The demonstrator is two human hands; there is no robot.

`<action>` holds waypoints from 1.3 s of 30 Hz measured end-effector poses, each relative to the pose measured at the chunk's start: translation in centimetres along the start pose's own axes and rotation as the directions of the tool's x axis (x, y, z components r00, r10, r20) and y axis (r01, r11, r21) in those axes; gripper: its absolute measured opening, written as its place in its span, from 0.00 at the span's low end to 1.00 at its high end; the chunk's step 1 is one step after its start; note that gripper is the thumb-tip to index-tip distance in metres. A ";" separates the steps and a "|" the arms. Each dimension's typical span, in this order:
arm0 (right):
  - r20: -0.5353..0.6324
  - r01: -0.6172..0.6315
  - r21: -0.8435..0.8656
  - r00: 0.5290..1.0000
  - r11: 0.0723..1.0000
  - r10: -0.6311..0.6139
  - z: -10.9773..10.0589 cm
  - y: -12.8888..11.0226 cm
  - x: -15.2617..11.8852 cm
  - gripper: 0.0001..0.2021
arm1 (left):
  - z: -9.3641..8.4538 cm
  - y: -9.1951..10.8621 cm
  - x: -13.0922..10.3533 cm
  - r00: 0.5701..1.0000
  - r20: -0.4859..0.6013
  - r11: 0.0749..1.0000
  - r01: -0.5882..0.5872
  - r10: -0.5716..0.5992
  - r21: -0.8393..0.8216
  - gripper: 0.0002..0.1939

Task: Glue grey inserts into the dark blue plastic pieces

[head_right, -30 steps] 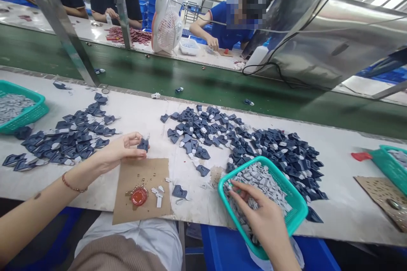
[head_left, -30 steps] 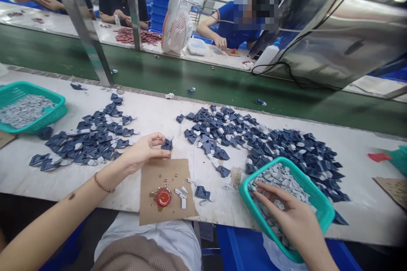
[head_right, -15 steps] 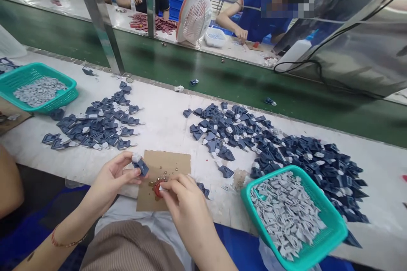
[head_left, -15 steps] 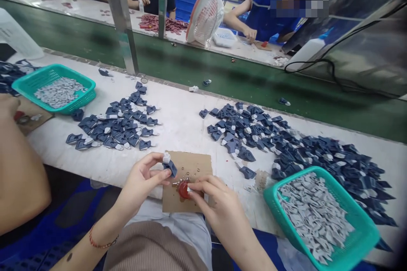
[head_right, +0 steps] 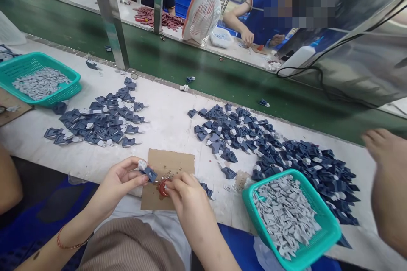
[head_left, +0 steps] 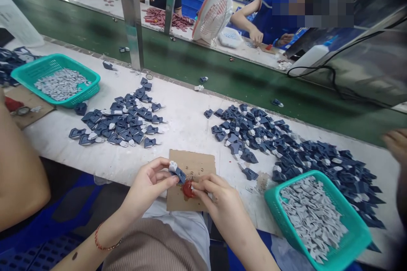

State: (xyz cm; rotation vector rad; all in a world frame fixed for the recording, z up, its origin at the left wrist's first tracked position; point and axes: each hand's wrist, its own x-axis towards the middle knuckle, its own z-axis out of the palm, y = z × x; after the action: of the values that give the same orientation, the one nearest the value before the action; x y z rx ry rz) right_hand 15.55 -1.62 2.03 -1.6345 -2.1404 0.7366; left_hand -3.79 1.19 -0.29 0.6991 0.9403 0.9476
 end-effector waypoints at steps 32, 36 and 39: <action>0.100 -0.284 0.834 0.921 0.472 0.377 -3.0 -1.8 0.0 0.07 | 3.8 -0.1 -1.1 0.999 0.050 0.999 0.022 -0.020 -0.044 0.15; 0.080 -0.271 0.816 0.927 0.510 0.365 -2.9 -1.9 -0.1 0.06 | 3.7 -0.2 -1.0 0.999 0.027 1.000 -0.024 0.024 -0.015 0.12; 0.063 -0.264 0.808 0.928 0.527 0.368 -3.0 -2.0 0.0 0.05 | 3.7 -0.2 -1.0 0.998 0.031 0.999 -0.047 0.047 0.008 0.09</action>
State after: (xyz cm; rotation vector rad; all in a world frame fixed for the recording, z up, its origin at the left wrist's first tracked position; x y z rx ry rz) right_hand 15.69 -1.47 5.60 -1.4510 -1.0749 1.4253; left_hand -0.69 -0.10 1.50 0.7438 0.9045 0.9724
